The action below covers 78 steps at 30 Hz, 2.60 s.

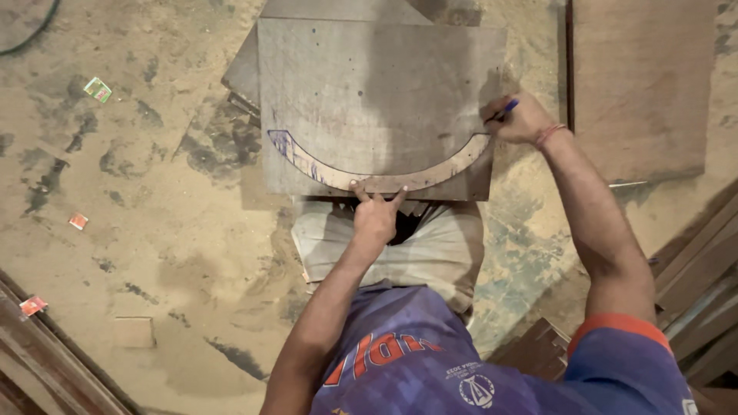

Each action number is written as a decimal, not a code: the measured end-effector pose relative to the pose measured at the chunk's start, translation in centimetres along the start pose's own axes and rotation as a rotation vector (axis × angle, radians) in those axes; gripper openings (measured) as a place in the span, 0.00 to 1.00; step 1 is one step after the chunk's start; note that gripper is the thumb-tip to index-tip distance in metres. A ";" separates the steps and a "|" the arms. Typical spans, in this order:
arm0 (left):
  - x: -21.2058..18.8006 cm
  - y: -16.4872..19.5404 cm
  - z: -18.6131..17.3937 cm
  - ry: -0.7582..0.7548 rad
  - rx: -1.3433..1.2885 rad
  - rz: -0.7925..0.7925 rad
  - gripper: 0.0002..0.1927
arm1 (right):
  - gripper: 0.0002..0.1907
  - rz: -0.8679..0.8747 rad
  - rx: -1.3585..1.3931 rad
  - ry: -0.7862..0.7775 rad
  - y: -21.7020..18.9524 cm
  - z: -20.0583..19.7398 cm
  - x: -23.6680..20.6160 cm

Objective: The person uses a curved wooden template and a blue pen to trace a curved outline onto several flat wooden boards. They repeatedly reposition the template and trace its edge on each board, then stack the marked boards together.

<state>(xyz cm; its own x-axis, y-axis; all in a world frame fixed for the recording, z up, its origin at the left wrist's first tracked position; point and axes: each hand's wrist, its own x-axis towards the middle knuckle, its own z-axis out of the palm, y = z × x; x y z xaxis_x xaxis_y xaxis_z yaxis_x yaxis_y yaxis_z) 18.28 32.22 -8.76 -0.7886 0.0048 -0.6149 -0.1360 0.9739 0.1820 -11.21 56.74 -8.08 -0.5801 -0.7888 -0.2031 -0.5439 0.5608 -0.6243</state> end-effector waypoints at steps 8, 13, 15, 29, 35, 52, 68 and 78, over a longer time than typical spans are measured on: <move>-0.1 0.0 -0.3 0.043 0.031 0.002 0.44 | 0.12 0.112 0.236 0.088 -0.7 0.3 -2.1; -0.3 0.0 -0.8 -0.028 -0.019 -0.027 0.45 | 0.12 0.089 0.242 0.116 -0.4 1.8 -2.5; -0.3 0.0 -1.1 -0.042 -0.048 -0.041 0.45 | 0.10 0.110 0.275 0.135 0.2 1.7 -3.0; 2.5 -2.7 -1.4 0.039 0.430 0.269 0.33 | 0.07 0.129 0.318 0.672 -0.6 7.6 -8.4; 5.2 -3.8 -1.9 -0.002 0.572 0.467 0.35 | 0.05 0.190 0.342 0.787 -2.6 8.7 -8.1; 7.5 -4.4 -1.9 -0.142 0.550 0.455 0.31 | 0.02 0.250 -0.116 0.905 -17.8 19.4 -7.1; 10.3 -5.8 -6.1 -0.144 0.316 0.607 0.15 | 0.15 0.075 -0.354 0.725 -16.0 16.3 -7.0; 12.6 -5.0 -6.6 -0.129 0.524 0.826 0.17 | 0.10 0.182 0.130 0.708 -14.2 14.5 -8.7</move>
<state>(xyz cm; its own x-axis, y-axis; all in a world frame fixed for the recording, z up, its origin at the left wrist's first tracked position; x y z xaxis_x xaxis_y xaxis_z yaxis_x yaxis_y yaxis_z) 5.08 25.89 -12.32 -0.4402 0.7233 -0.5321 0.7356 0.6303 0.2482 10.33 52.03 -8.36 -0.9301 -0.3106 0.1959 -0.3514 0.5982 -0.7202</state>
